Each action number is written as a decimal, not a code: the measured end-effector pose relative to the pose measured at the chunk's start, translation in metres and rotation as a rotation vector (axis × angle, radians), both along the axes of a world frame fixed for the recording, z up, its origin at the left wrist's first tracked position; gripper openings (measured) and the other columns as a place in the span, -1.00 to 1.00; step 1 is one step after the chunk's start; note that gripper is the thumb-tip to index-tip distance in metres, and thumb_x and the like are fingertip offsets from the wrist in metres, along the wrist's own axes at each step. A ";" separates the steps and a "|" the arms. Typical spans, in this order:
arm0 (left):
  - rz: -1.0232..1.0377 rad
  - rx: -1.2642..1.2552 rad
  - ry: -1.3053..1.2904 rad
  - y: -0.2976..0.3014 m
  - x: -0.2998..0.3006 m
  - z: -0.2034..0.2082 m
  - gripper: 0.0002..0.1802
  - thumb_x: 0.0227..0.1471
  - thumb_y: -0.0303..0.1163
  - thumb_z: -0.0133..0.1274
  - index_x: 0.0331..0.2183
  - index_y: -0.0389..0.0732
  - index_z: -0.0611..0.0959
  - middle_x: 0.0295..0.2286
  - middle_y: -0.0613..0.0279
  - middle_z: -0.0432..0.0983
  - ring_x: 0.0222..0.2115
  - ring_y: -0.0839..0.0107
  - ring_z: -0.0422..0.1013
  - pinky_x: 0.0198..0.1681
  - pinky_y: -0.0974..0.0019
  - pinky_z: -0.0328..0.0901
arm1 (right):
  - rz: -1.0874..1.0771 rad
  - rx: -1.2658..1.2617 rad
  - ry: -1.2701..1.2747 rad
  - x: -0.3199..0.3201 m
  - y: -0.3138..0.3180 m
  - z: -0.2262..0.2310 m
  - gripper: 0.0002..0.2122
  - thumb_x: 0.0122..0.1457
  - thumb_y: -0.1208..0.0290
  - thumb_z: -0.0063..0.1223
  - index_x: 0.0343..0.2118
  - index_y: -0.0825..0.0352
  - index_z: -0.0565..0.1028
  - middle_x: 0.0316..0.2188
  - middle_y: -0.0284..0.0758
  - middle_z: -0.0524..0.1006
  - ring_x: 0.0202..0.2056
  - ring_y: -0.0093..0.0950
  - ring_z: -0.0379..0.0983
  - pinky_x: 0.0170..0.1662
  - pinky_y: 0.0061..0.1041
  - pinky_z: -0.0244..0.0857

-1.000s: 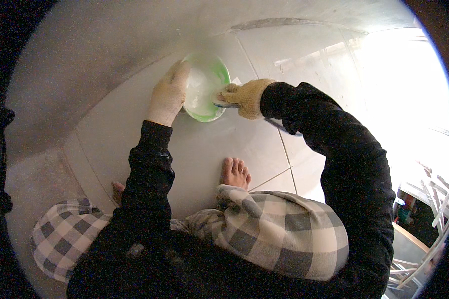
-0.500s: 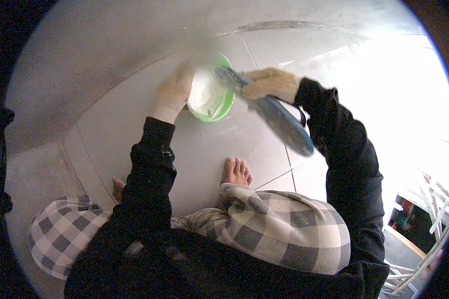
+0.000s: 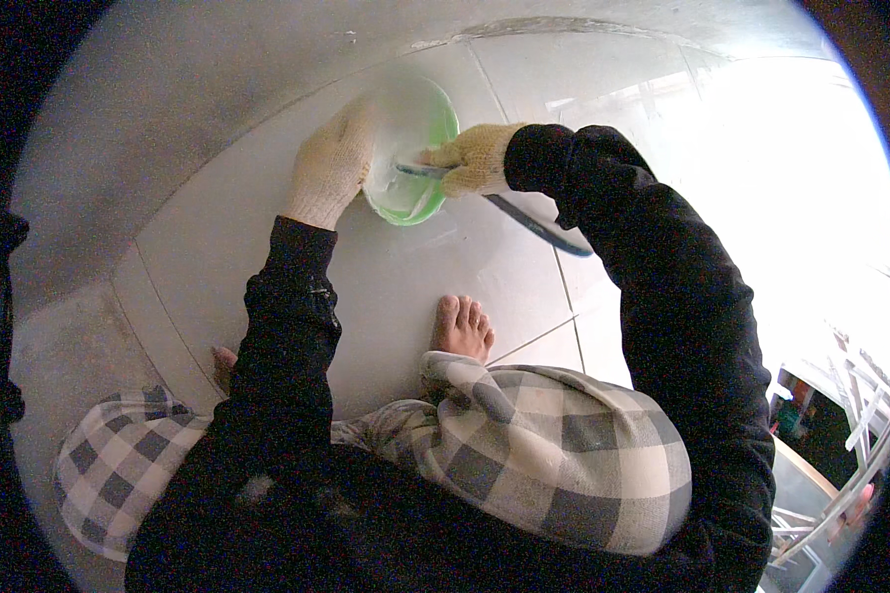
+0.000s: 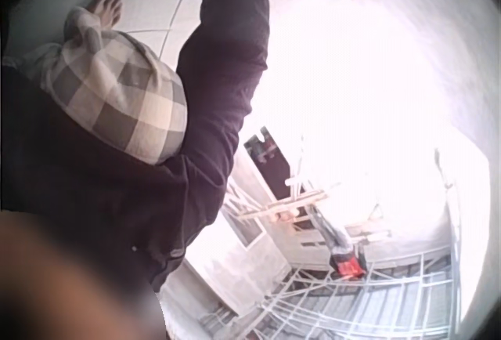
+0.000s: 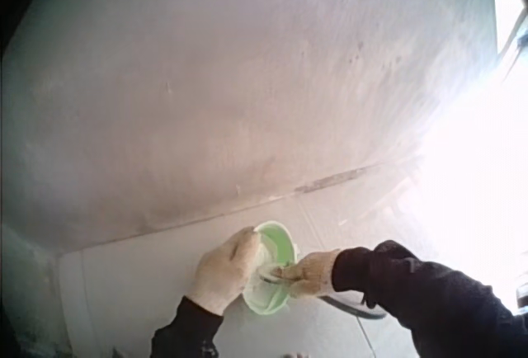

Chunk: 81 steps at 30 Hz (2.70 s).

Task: The person sits on a tiled floor and applies a white grout-like substance into the gaps between tiles using a small trowel. They repeatedly dip the trowel into a green bowl of liquid to wet it, then spread the substance along the tile seams.

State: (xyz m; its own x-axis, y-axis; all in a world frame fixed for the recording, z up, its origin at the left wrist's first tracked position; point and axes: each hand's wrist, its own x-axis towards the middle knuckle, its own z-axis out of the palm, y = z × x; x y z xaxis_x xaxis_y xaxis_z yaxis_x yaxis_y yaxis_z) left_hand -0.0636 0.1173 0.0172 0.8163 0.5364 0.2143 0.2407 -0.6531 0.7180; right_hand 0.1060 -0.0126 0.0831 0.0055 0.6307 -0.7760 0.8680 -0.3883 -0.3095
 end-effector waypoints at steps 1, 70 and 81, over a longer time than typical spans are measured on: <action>0.028 -0.075 -0.024 -0.002 0.000 0.001 -0.40 0.22 0.14 -0.30 -0.03 -0.07 0.58 -0.21 0.00 0.59 -0.20 -0.03 0.51 -0.10 -0.01 0.38 | -0.067 -0.001 0.111 -0.002 -0.003 -0.001 -0.45 0.23 0.01 0.01 0.25 0.10 0.32 -0.06 -0.21 0.58 -0.15 -0.39 0.54 0.00 -0.40 0.37; 0.832 0.296 0.924 -0.009 -0.142 -0.064 -0.25 0.21 0.14 -0.20 0.29 -0.02 0.12 0.25 -0.10 0.01 0.31 -0.06 -0.11 0.27 -0.29 -0.15 | 0.186 -0.234 -0.513 0.108 0.069 -0.023 -0.31 -0.03 0.21 0.09 0.27 0.01 0.24 -0.07 -0.11 0.54 -0.04 -0.09 0.48 0.03 -0.23 0.34; 0.825 0.259 0.982 -0.007 -0.139 -0.063 -0.24 0.20 0.21 -0.24 0.28 0.00 0.15 0.26 -0.04 0.03 0.32 -0.01 -0.13 0.28 -0.30 -0.19 | 0.040 -0.463 -0.101 0.027 -0.116 -0.006 -0.42 0.10 0.13 -0.04 0.15 0.35 0.29 0.03 -0.01 0.47 0.00 -0.08 0.46 0.04 -0.09 0.38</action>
State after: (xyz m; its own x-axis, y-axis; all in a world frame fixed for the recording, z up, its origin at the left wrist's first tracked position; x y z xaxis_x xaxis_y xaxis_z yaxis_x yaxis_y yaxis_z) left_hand -0.2027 0.1104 -0.0456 0.1430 0.9840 -0.1068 0.9820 -0.1544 -0.1083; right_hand 0.1330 -0.1286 0.0770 0.0785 0.2200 -0.9723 0.9019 -0.4312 -0.0247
